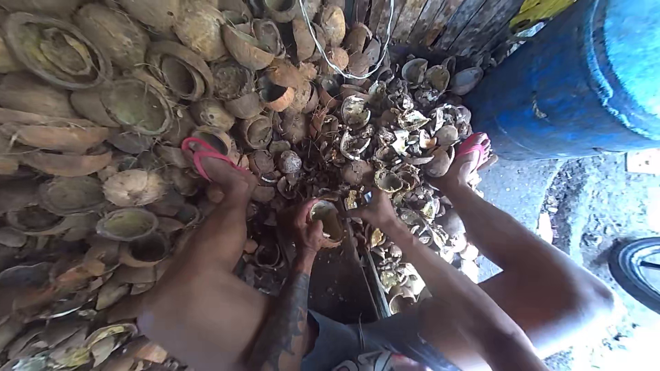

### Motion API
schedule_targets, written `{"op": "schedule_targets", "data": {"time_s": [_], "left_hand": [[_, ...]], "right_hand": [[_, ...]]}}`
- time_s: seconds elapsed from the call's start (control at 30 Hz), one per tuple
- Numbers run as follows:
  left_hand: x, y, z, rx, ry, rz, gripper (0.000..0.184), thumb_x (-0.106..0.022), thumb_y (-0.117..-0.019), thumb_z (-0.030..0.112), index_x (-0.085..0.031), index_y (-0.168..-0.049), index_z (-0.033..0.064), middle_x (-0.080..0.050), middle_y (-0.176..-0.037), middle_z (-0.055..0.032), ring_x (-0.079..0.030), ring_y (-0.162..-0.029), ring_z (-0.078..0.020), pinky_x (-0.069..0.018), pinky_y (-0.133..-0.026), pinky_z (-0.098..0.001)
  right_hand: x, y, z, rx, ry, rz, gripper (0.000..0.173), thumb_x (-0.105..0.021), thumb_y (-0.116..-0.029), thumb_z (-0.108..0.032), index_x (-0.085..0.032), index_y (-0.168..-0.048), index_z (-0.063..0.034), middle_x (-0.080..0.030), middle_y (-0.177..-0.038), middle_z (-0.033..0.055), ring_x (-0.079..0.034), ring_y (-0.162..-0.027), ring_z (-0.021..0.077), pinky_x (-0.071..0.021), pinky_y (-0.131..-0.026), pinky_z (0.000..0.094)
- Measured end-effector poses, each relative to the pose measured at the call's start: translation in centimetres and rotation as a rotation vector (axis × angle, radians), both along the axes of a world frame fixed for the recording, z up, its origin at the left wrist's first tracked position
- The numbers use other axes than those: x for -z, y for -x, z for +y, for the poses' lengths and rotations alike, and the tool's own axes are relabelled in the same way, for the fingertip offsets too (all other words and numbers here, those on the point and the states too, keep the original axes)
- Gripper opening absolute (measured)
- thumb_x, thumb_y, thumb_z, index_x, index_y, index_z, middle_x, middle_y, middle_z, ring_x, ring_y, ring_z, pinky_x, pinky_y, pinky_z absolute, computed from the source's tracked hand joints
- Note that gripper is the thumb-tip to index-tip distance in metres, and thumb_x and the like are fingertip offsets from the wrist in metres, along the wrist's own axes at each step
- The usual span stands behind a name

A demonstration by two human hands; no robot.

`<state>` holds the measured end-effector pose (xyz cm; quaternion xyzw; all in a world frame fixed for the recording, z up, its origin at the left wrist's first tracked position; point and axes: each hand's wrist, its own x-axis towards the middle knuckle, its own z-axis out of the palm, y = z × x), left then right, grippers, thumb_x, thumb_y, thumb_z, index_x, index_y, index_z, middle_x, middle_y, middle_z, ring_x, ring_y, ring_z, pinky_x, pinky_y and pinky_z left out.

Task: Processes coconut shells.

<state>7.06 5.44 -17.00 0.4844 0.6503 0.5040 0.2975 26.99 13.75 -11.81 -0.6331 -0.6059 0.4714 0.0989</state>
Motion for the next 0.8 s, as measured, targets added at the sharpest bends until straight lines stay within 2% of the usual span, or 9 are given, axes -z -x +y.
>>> {"op": "schedule_targets", "data": {"time_s": [0.1, 0.13, 0.3, 0.4, 0.43, 0.57, 0.63, 0.73, 0.8], "left_hand": [[-0.3, 0.0, 0.3, 0.005, 0.035, 0.017, 0.045, -0.056, -0.0782, 0.001, -0.07, -0.121, -0.0013, -0.071, -0.122, -0.0154, -0.067, -0.114, -0.0221, -0.0531, -0.099, -0.0418], [-0.5, -0.1, -0.1, 0.012, 0.061, 0.005, 0.045, -0.057, -0.0798, -0.001, -0.069, -0.123, -0.0009, -0.071, -0.122, -0.0154, -0.067, -0.113, -0.0222, -0.0535, -0.099, -0.0424], [-1.6, -0.7, -0.7, -0.022, 0.082, -0.044, 0.048, -0.056, -0.0815, 0.002, -0.067, -0.128, -0.0015, -0.067, -0.128, -0.0173, -0.065, -0.117, -0.0205, -0.0528, -0.1, -0.037], [-1.4, -1.2, -1.0, -0.006, 0.023, -0.071, 0.048, -0.055, -0.0799, 0.0, -0.067, -0.126, -0.0039, -0.066, -0.13, -0.0176, -0.062, -0.121, -0.0197, -0.0516, -0.102, -0.0347], [-1.1, -1.1, -0.9, -0.002, 0.013, -0.075, 0.048, -0.055, -0.0785, 0.0, -0.068, -0.124, -0.0036, -0.067, -0.129, -0.0169, -0.063, -0.12, -0.0194, -0.0528, -0.1, -0.0342], [0.4, -0.6, 0.1, 0.01, -0.078, -0.134, 0.046, -0.055, -0.0734, 0.001, -0.068, -0.116, -0.0077, -0.067, -0.126, -0.0196, -0.063, -0.122, -0.0236, -0.0516, -0.105, -0.038], [1.0, -0.7, -0.2, 0.025, -0.085, -0.148, 0.046, -0.055, -0.0755, 0.004, -0.068, -0.118, -0.007, -0.066, -0.129, -0.0195, -0.062, -0.124, -0.0237, -0.0509, -0.105, -0.0389], [0.1, 0.2, 0.0, 0.04, -0.037, -0.056, 0.044, -0.056, -0.078, 0.004, -0.07, -0.119, -0.0033, -0.069, -0.124, -0.0165, -0.066, -0.116, -0.0214, -0.0534, -0.1, -0.0394], [-1.3, 1.0, 0.4, 0.016, 0.042, 0.004, 0.045, -0.06, -0.0808, 0.004, -0.07, -0.124, 0.0002, -0.072, -0.119, -0.015, -0.068, -0.108, -0.022, -0.0554, -0.094, -0.0433]], "right_hand": [[-2.6, 1.8, -5.5, -0.281, -0.088, -0.155, 0.046, -0.073, -0.0889, -0.033, -0.069, -0.129, -0.0107, -0.074, -0.108, 0.0162, -0.072, -0.1, 0.0361, -0.0558, -0.088, 0.0602], [-2.2, 2.3, -8.3, -0.234, -0.129, -0.136, 0.04, -0.07, -0.0903, -0.029, -0.069, -0.125, -0.0086, -0.074, -0.105, 0.0159, -0.072, -0.096, 0.0352, -0.0565, -0.085, 0.059], [-1.1, 4.8, -14.5, 0.59, -0.277, 0.33, 0.025, -0.078, -0.077, -0.006, -0.062, -0.096, -0.0017, -0.064, -0.076, 0.0032, -0.063, -0.066, 0.01, -0.0562, -0.064, 0.0297], [-0.4, 5.4, -12.0, 0.796, -0.19, 0.41, 0.028, -0.08, -0.0756, 0.0, -0.06, -0.096, 0.0001, -0.061, -0.072, 0.0045, -0.059, -0.058, 0.0108, -0.0535, -0.054, 0.0294], [0.6, 5.0, -10.8, 0.788, -0.194, 0.365, 0.031, -0.084, -0.0733, -0.003, -0.061, -0.094, 0.0001, -0.061, -0.07, 0.0044, -0.058, -0.056, 0.0109, -0.0531, -0.052, 0.0298], [6.9, 0.8, -5.1, 0.563, -0.331, 0.268, 0.048, -0.092, -0.0674, -0.019, -0.064, -0.1, 0.0014, -0.067, -0.083, 0.0059, -0.066, -0.075, 0.01, -0.0597, -0.073, 0.0307], [9.5, -0.1, -2.5, 0.432, -0.43, 0.297, 0.045, -0.091, -0.0666, -0.026, -0.06, -0.091, -0.0029, -0.063, -0.078, 0.0023, -0.062, -0.07, 0.0071, -0.056, -0.069, 0.0275], [8.4, -0.6, -3.2, 0.396, -0.369, 0.315, 0.051, -0.093, -0.0664, -0.027, -0.059, -0.095, -0.0029, -0.063, -0.08, 0.0045, -0.062, -0.071, 0.0099, -0.0561, -0.069, 0.0306], [5.8, -0.5, -6.5, 0.504, -0.193, 0.406, 0.05, -0.091, -0.0701, -0.014, -0.058, -0.105, 0.0014, -0.064, -0.085, 0.0067, -0.064, -0.075, 0.0102, -0.0582, -0.071, 0.0286]]}}
